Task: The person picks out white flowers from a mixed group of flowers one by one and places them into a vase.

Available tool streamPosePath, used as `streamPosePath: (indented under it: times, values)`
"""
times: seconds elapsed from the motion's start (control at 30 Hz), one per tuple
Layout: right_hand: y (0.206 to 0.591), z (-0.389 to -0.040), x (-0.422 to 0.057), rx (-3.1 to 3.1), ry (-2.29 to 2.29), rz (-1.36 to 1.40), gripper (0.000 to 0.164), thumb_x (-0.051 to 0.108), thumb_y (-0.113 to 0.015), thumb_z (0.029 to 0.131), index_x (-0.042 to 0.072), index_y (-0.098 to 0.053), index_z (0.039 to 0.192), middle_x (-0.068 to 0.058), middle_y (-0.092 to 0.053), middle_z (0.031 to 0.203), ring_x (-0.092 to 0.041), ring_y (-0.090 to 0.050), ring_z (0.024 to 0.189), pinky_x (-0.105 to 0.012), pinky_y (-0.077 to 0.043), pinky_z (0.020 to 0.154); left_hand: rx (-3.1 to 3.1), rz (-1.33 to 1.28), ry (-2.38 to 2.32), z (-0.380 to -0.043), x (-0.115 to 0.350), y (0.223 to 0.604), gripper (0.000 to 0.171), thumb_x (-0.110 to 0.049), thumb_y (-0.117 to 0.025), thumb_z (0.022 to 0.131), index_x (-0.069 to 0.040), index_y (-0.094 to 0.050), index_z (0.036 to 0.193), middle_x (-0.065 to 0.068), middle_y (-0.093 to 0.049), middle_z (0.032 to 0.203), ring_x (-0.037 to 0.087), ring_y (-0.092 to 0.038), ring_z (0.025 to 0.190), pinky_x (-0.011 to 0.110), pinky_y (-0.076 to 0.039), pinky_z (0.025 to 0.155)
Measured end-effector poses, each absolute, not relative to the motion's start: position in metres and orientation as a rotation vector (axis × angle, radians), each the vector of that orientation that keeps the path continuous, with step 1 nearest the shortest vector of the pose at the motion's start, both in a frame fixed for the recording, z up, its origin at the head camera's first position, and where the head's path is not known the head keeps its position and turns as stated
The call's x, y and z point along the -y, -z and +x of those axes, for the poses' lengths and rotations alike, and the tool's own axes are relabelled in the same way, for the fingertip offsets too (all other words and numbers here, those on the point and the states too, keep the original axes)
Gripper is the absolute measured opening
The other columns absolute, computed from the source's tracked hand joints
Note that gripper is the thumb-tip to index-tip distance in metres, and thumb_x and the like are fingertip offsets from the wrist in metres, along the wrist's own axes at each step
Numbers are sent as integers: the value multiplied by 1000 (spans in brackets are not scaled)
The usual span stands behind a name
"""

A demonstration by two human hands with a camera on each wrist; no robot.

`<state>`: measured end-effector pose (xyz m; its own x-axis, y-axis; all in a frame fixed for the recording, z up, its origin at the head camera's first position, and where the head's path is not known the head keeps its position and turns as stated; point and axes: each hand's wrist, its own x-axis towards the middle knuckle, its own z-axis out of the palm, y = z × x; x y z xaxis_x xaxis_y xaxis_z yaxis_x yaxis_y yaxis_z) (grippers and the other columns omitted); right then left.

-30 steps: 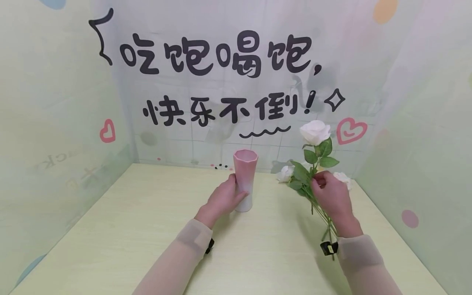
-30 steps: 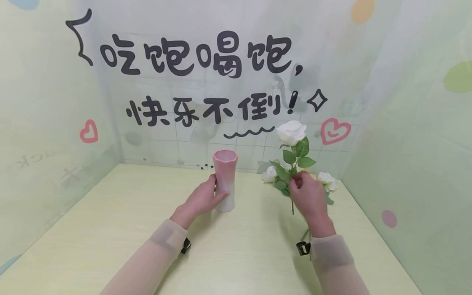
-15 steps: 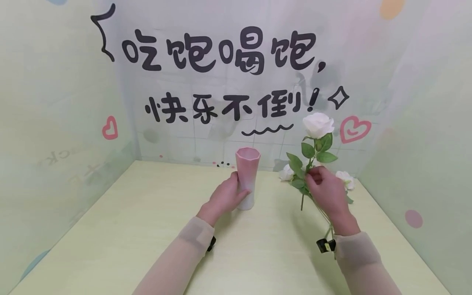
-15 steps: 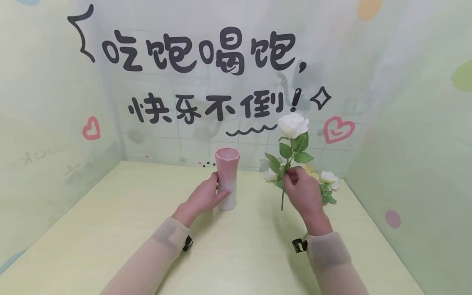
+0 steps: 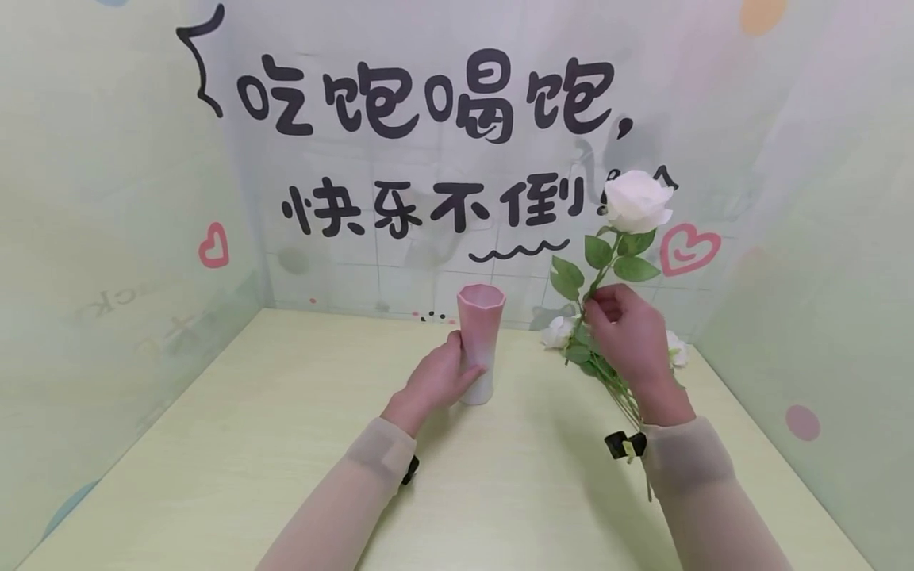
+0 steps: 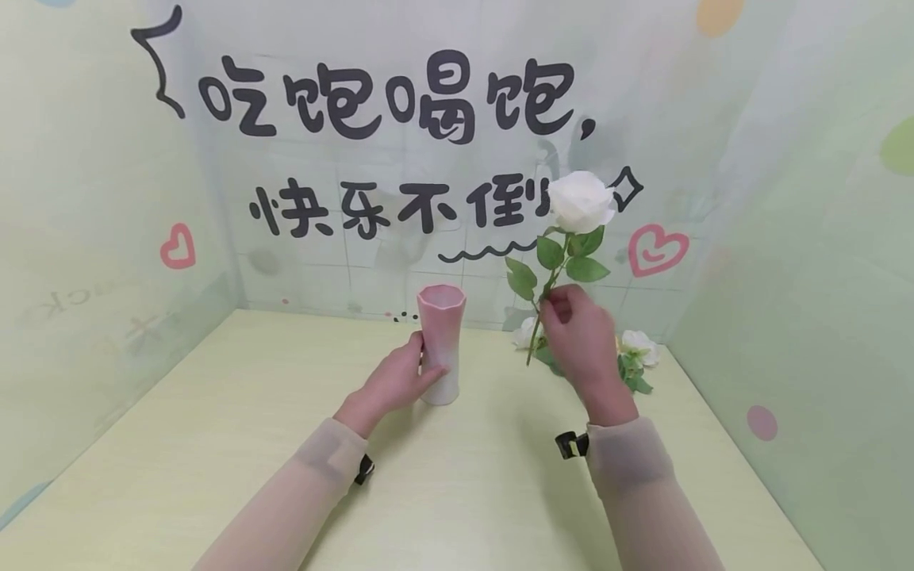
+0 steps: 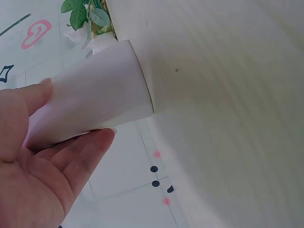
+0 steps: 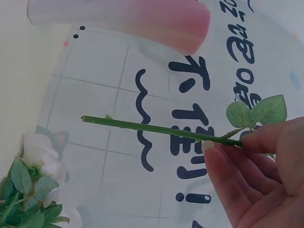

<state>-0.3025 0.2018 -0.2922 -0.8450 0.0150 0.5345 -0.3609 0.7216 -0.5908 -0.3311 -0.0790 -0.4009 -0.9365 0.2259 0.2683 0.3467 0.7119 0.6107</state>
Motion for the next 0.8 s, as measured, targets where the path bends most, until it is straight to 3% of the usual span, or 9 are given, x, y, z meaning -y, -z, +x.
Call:
streamPosePath:
  times: [0.17,0.33,0.4,0.63,0.8]
  values:
    - [274,-303,-196,2365,-1051,280,28,24,-63,110,1,-71,124,-18,-81,108,-25,-78,93,-13,-58,69,2740,-457,1049,-332,79,399,66,-28,-73,108,9,-44,154,27,-67,145,42,-71,128,57,-59,109]
    - [269,-304,-191,2307,-1117,311,27,21,-63,111,1,-72,125,-18,-80,107,-1,-70,82,-12,-60,69,2749,-452,1069,-330,79,400,66,-27,-72,108,9,-43,155,27,-67,146,42,-71,129,57,-58,110]
    - [268,-304,-189,2285,-1136,322,27,21,-63,111,0,-72,124,-19,-80,107,2,-69,81,-12,-60,69,2748,-452,1068,-329,79,401,66,-27,-72,108,9,-43,155,27,-67,146,42,-71,129,57,-58,111]
    - [260,-304,-181,2263,-1139,348,27,21,-62,111,0,-71,126,-19,-81,109,-28,-80,97,-9,-58,71,2741,-462,1040,-331,79,404,67,-28,-74,107,9,-44,153,27,-67,145,42,-71,128,57,-59,110]
    - [250,-306,-175,2230,-1138,382,25,19,-61,112,0,-71,125,-18,-82,110,-30,-81,99,-9,-59,72,2740,-461,1032,-331,78,403,66,-27,-74,106,9,-44,152,27,-68,144,42,-71,128,57,-59,110]
